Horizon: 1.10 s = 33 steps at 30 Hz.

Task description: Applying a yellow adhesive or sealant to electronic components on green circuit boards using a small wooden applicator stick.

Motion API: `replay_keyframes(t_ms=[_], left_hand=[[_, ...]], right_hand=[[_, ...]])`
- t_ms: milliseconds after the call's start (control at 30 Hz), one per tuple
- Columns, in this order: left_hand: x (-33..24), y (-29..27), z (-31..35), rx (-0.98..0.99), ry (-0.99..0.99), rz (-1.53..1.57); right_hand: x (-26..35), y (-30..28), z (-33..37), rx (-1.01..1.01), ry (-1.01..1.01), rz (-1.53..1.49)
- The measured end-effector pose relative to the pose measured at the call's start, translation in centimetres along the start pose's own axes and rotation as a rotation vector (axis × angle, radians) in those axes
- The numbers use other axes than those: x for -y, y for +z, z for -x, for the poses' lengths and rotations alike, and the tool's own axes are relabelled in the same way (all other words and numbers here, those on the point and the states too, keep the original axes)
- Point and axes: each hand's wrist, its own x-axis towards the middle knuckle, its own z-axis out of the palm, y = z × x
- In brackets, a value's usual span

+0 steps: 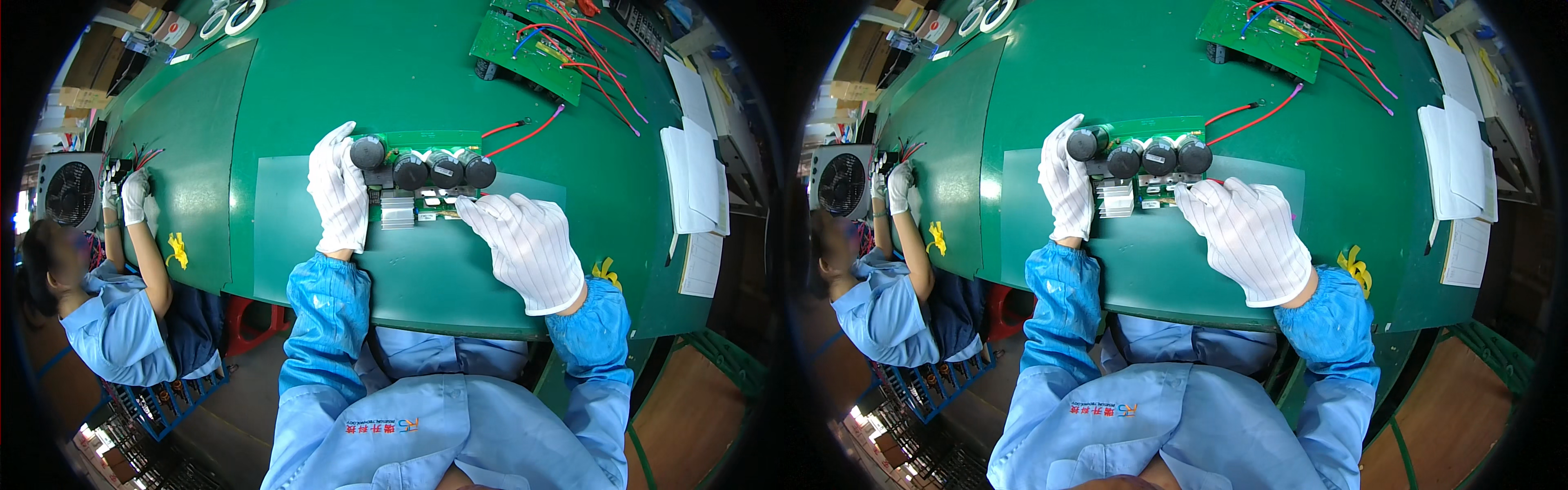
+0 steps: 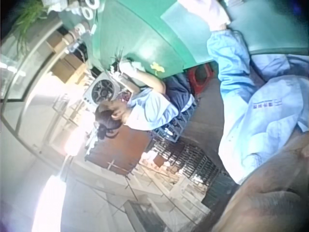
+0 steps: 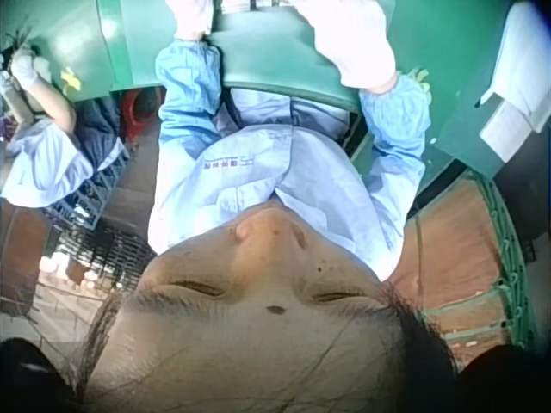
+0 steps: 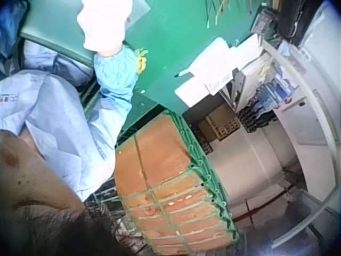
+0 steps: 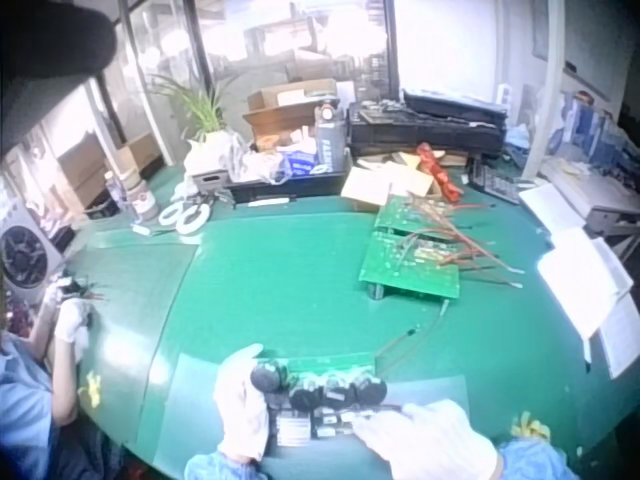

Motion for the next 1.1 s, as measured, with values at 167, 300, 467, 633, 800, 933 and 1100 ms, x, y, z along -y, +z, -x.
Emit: replay_keyframes(t_ms=[167,300,467,633,800,933,1100], left_hand=[[0.0,0.0,0.1,-0.003,0.032,0.004],[0.0,0.1,0.1,-0.03,0.033,0.007],[0.3,0.2,0.2,-0.04,0.079,-0.028],[0.5,0.2,0.2,-0.061,0.097,-0.029],[0.0,0.3,0.1,-0.062,0.092,-0.043],[0.4,0.3,0.2,-0.058,0.102,-0.06],[0.5,0.3,0.2,-0.054,0.098,-0.046]], right_hand=[[0.4,-0.8,-0.5,0.079,-0.025,-0.026],[0.7,-1.0,-0.8,0.102,-0.019,-0.018],[1.1,-1.0,-0.3,0.107,-0.048,0.043],[0.4,-1.0,0.0,0.075,-0.011,0.001],[0.2,-0.6,0.4,0.028,0.033,-0.032],[0.5,-0.4,0.1,0.048,0.016,-0.025],[0.5,-0.7,0.0,0.042,0.035,-0.024]])
